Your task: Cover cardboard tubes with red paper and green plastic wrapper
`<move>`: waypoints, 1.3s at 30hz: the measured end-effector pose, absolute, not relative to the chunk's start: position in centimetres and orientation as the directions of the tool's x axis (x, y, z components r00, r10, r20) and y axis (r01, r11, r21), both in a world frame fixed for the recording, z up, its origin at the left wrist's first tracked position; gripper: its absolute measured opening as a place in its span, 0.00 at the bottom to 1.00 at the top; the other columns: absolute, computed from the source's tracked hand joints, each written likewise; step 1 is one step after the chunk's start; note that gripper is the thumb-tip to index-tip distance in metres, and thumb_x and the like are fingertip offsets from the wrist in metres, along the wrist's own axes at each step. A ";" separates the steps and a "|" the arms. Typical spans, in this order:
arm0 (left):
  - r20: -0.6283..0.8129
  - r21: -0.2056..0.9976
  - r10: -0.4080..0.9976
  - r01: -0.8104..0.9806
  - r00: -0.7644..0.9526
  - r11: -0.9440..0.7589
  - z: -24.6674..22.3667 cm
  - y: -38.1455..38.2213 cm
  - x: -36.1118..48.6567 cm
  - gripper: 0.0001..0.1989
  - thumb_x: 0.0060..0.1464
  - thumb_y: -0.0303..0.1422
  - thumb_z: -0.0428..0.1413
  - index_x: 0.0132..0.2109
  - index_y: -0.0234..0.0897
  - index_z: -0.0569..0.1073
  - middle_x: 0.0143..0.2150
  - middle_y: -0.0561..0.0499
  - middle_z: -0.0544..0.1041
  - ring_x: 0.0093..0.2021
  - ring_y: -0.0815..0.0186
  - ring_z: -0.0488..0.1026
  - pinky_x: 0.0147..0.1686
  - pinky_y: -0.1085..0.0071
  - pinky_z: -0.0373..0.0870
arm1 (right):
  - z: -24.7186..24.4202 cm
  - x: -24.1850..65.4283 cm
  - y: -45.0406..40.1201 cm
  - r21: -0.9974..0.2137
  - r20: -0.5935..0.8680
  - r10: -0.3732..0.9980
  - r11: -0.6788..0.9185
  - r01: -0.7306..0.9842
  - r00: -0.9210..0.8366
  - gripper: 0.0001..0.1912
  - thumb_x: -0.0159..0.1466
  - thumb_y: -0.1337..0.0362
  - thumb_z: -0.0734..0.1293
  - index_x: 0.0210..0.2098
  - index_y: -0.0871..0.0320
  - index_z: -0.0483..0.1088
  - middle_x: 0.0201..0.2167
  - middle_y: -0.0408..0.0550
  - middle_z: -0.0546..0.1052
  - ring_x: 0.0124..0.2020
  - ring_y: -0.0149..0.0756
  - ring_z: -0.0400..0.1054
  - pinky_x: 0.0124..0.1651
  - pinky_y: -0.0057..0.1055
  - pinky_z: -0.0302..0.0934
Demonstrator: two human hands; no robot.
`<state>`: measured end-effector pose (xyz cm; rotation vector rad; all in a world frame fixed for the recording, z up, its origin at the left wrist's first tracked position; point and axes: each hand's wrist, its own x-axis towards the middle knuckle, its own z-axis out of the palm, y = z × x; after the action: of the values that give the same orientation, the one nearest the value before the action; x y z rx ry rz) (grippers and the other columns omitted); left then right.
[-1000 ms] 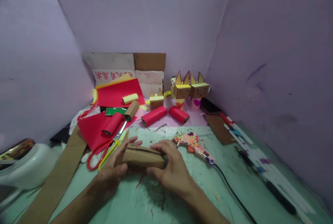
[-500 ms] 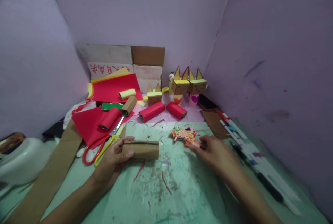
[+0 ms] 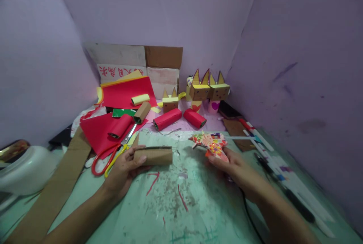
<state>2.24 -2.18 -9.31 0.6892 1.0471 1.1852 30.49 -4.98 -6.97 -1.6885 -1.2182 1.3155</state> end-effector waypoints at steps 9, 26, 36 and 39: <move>-0.232 0.919 0.973 -0.329 -0.003 0.218 -9.9 -2.1 2.5 0.27 0.28 0.31 0.69 0.40 0.32 0.71 0.33 0.49 0.78 0.34 0.63 0.73 0.32 0.71 0.70 | -5.9 27.4 -7.0 -0.963 -0.072 0.991 -0.099 0.252 0.113 0.15 0.54 0.53 0.70 0.32 0.56 0.66 0.17 0.38 0.67 0.15 0.27 0.56 0.16 0.23 0.51; -0.036 0.999 0.999 0.021 -0.015 0.036 -8.9 -2.9 3.1 0.17 0.36 0.32 0.64 0.37 0.35 0.75 0.35 0.47 0.80 0.36 0.56 0.75 0.36 0.65 0.70 | -3.9 22.6 -5.5 -0.515 0.168 0.906 0.417 0.749 -0.389 0.11 0.62 0.60 0.59 0.26 0.53 0.66 0.16 0.42 0.69 0.17 0.35 0.62 0.21 0.29 0.53; -0.049 0.997 0.997 0.054 -0.067 0.053 -9.4 -2.8 3.3 0.18 0.35 0.31 0.65 0.38 0.35 0.75 0.35 0.47 0.79 0.37 0.55 0.75 0.36 0.64 0.70 | -5.1 22.9 -4.8 -0.526 0.049 0.932 0.330 0.784 -0.360 0.15 0.64 0.54 0.56 0.30 0.55 0.67 0.24 0.49 0.76 0.24 0.40 0.67 0.26 0.34 0.58; -0.055 0.996 0.997 0.071 -0.049 0.058 -9.4 -2.8 3.2 0.18 0.36 0.31 0.65 0.39 0.34 0.75 0.35 0.46 0.79 0.37 0.55 0.75 0.35 0.65 0.70 | -5.2 23.1 -4.6 -0.517 0.039 0.934 0.322 0.793 -0.354 0.16 0.63 0.53 0.56 0.28 0.56 0.66 0.23 0.49 0.75 0.23 0.40 0.66 0.25 0.33 0.57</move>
<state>3.24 -2.83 -9.42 1.1972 1.3233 1.1663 23.07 -4.62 -5.23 -1.5446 -2.2627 0.5980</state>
